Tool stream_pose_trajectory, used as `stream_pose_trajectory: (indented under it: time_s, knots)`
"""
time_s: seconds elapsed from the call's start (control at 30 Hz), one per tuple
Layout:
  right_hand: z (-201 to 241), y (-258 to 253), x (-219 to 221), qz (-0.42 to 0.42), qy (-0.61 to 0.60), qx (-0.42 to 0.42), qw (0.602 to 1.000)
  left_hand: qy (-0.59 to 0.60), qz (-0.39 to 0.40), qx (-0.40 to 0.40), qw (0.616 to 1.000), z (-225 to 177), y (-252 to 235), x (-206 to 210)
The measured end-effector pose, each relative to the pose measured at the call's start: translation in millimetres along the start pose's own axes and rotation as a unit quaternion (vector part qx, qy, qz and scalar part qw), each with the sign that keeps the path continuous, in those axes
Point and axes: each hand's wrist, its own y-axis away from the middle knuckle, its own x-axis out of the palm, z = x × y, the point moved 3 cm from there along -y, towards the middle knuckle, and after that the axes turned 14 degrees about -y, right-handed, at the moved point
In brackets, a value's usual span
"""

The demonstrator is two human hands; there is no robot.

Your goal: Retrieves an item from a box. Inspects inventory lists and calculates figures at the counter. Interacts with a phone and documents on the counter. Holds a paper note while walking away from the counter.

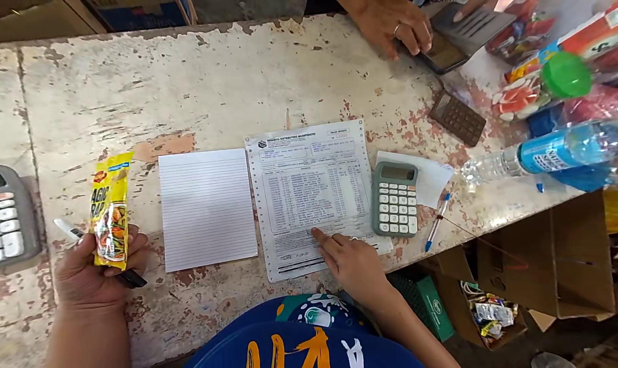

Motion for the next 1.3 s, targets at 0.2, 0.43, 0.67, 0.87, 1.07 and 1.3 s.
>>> stream_pose_trajectory:
  time_s: [0.2,0.43,0.67,0.87,1.07,1.3]
  knots:
    - [5.9,-3.6,3.5,0.005,0.012,-0.006,1.0,0.0,-0.008,-0.004,1.0,-0.3,0.0,0.6]
    - [5.9,-3.3,5.8,0.0,0.015,0.006,1.0,-0.012,0.0,-0.004,1.0,-0.2,-0.3,1.5]
    - [0.9,1.7,1.2,-0.017,0.027,0.025,0.999,-0.003,-0.001,-0.001,1.0,0.3,0.1,1.6]
    - [-1.2,3.7,1.7,-0.006,0.029,0.036,0.999,0.0,0.0,-0.005,1.0,0.1,-0.2,0.9]
    - [-1.7,4.1,1.5,-0.009,0.022,0.034,0.999,-0.005,-0.003,-0.001,1.0,-0.2,-0.5,2.0]
    - [-2.8,4.5,2.8,-0.016,0.02,0.029,0.999,-0.024,-0.006,0.002,1.0,-0.2,-0.6,1.4]
